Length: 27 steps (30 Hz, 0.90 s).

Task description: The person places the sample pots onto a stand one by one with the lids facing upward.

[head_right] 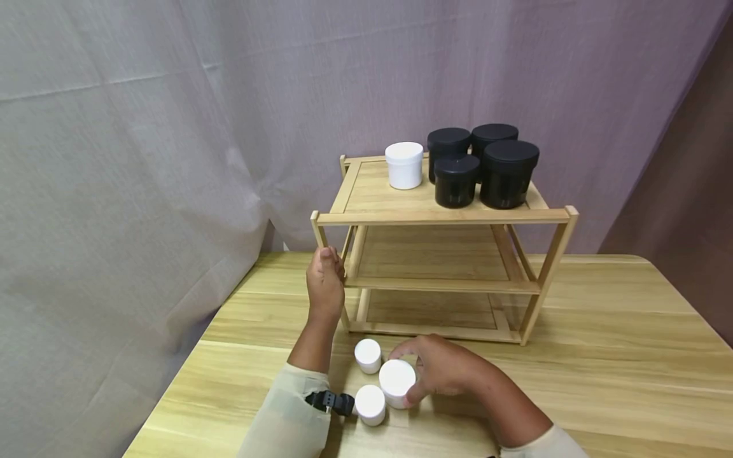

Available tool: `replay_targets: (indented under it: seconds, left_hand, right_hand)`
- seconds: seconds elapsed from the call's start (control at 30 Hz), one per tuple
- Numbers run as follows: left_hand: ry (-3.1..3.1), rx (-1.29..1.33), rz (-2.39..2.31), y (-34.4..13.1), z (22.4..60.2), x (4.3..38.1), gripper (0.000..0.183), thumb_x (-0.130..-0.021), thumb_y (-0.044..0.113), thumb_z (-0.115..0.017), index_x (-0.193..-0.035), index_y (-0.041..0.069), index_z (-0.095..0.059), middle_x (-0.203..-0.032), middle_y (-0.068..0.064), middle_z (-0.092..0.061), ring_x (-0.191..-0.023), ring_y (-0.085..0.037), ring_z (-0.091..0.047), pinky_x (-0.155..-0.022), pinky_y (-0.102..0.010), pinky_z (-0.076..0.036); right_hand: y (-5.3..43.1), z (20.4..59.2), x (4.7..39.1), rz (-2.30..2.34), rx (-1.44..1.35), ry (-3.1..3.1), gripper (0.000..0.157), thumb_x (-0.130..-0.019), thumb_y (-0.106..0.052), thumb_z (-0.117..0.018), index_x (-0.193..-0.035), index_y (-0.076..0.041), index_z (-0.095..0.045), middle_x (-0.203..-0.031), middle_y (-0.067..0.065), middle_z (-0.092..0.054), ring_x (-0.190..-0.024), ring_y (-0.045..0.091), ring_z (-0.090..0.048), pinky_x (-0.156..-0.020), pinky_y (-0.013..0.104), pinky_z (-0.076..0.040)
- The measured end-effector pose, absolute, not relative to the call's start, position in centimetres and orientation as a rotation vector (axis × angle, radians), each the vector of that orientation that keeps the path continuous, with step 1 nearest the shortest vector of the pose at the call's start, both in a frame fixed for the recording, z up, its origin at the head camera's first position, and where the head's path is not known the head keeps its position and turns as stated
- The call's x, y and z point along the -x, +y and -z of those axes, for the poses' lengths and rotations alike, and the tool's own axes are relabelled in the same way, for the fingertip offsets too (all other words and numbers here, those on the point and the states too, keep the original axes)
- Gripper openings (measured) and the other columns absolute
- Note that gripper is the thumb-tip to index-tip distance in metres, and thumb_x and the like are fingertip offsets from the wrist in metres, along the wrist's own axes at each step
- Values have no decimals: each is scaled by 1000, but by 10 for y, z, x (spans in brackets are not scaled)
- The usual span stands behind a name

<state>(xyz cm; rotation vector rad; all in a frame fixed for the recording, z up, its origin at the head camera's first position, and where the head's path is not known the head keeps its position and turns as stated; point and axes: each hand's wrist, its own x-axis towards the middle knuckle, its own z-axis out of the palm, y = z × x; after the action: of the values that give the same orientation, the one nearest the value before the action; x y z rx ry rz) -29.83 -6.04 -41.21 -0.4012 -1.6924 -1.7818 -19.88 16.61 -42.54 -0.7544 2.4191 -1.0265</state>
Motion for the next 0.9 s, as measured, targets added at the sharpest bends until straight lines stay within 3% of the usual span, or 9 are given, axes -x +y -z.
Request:
replay_targets:
  seconds: [0.13, 0.37, 0.43, 0.53, 0.63, 0.9]
  left_hand:
    - [-1696, 391, 1792, -60, 411, 298, 82, -97, 83, -34, -82, 3, -44, -63, 8, -38, -56, -4, -34, -52, -19, -31]
    - [-1702, 377, 1791, -60, 413, 299, 80, -96, 83, -34, -81, 6, -45, -62, 8, -38, -56, -4, -34, -52, -19, -31]
    - [-1701, 377, 1790, -60, 413, 299, 79, -96, 83, -34, -81, 6, -45, -62, 8, -38, -55, -4, -34, -52, -19, -31]
    - [-1695, 382, 1792, -60, 413, 300, 78, -96, 83, -33, -81, 7, -45, -61, 8, -38, -55, -4, -33, -52, -19, -31]
    - [-1690, 389, 1789, -60, 413, 299, 78, -97, 83, -33, -81, 7, -44, -61, 8, -37, -55, -4, -33, -52, -19, -31]
    - [-1698, 402, 1786, -60, 412, 298, 75, -97, 82, -34, -81, 9, -44, -62, 9, -37, -55, -4, -32, -52, -19, -30]
  right_hand:
    - [166, 427, 200, 1059, 760, 2397, 66, -69, -12, -101, -129, -11, -76, -113, 4, -75, -74, 12, -55, -64, 24, -48]
    - [167, 428, 199, 1106, 769, 2364, 63, -68, -11, -100, -126, -13, -76, -110, 4, -75, -76, 11, -58, -67, 23, -49]
    - [167, 428, 200, 1117, 771, 2348, 62, -68, -10, -99, -126, -12, -76, -100, 2, -73, -72, 10, -57, -65, 22, -48]
    - [168, 430, 201, 1140, 777, 2319, 62, -69, -10, -98, -126, -11, -75, -77, -6, -62, -61, 5, -48, -57, 19, -42]
    - [172, 433, 203, 1181, 805, 2270, 60, -69, -8, -96, -125, -9, -74, -65, -10, -52, -55, 1, -40, -53, 17, -36]
    - [181, 446, 212, 1269, 864, 2133, 60, -73, -4, -93, -129, -4, -72, -61, -15, -42, -53, -2, -35, -52, 15, -31]
